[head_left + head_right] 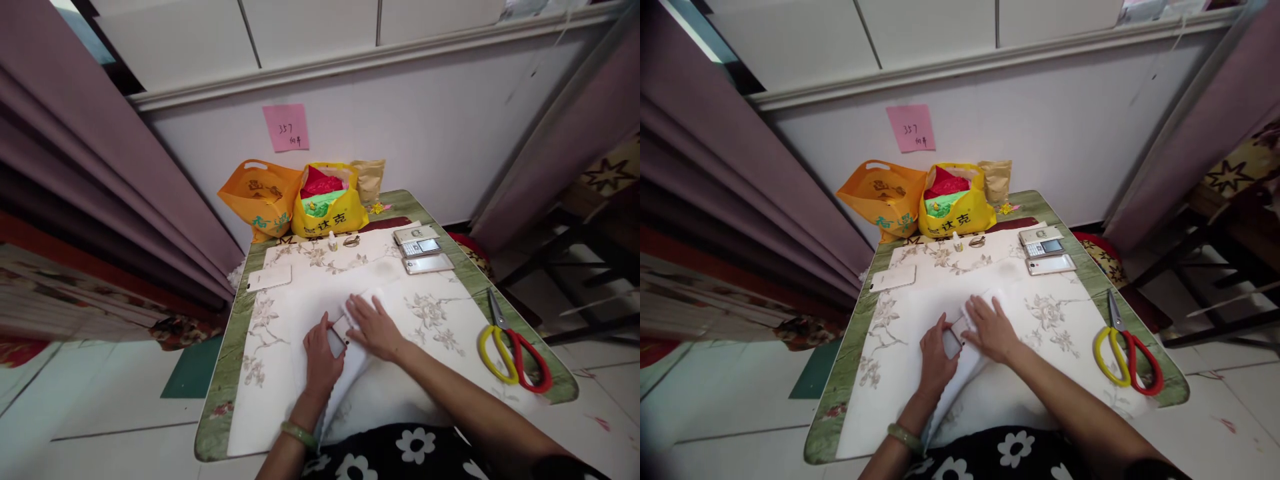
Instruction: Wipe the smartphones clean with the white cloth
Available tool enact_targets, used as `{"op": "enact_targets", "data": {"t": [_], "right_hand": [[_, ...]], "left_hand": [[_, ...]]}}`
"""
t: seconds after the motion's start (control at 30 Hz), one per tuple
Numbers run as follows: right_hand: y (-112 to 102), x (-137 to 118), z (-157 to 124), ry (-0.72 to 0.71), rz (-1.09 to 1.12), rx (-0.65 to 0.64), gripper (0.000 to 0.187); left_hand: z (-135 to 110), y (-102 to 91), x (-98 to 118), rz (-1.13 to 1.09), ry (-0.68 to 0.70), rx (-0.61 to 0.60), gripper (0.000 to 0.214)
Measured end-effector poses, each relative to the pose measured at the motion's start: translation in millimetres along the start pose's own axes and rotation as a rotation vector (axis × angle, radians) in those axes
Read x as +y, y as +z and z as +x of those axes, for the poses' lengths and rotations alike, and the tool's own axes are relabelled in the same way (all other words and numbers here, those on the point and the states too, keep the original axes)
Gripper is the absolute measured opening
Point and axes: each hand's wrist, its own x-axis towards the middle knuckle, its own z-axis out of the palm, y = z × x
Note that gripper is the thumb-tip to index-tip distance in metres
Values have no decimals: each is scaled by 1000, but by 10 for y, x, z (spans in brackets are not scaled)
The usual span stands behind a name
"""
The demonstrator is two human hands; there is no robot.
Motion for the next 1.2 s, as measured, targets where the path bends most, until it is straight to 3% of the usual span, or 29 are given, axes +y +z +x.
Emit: {"op": "enact_targets", "data": {"t": [0.07,0.13,0.2,0.33,0.5,0.57,0.67,0.7,0.73,0.83,0.87,0.9,1.0,1.03,1.1,1.2], "right_hand": [[25,52,6,167,-34,42,70],[60,-14,-122,244,-60,102,75],[86,-143,-307,201,-63,135,75],[74,-254,-489,0,41,80,53],[0,-145,-327,325,105,248,52],[-37,-160,-267,212,77,228,56],[-76,-132,-193,-140,62,97,58],[-77,-88,-166,-154,62,80,57],[-70,-33,-140,-86,62,89,55],[-16,101,-94,317,65,200,53],[5,111,-97,378,63,224,53],[24,102,-110,352,60,221,54],[52,43,-167,-26,57,90,55],[54,38,-175,-90,54,54,55],[59,58,-158,11,36,45,52],[85,58,-83,365,-11,101,53]], "left_hand": [[-7,-4,7,15,-5,-5,78],[-12,-21,30,35,7,-4,74],[-13,-43,60,64,32,-4,62],[-7,-66,103,122,106,-9,44],[2,-61,96,137,167,60,35],[6,-68,95,123,163,67,31],[12,-83,105,119,141,49,30],[14,-84,109,129,146,46,30],[16,-81,111,145,153,49,30],[13,-58,109,188,177,62,31],[9,-48,105,192,182,65,31],[4,-38,99,189,178,62,31],[-12,-7,67,159,163,62,42],[-14,5,51,149,152,62,48],[-15,27,12,130,140,73,58],[-11,43,-34,86,141,70,67]]}}
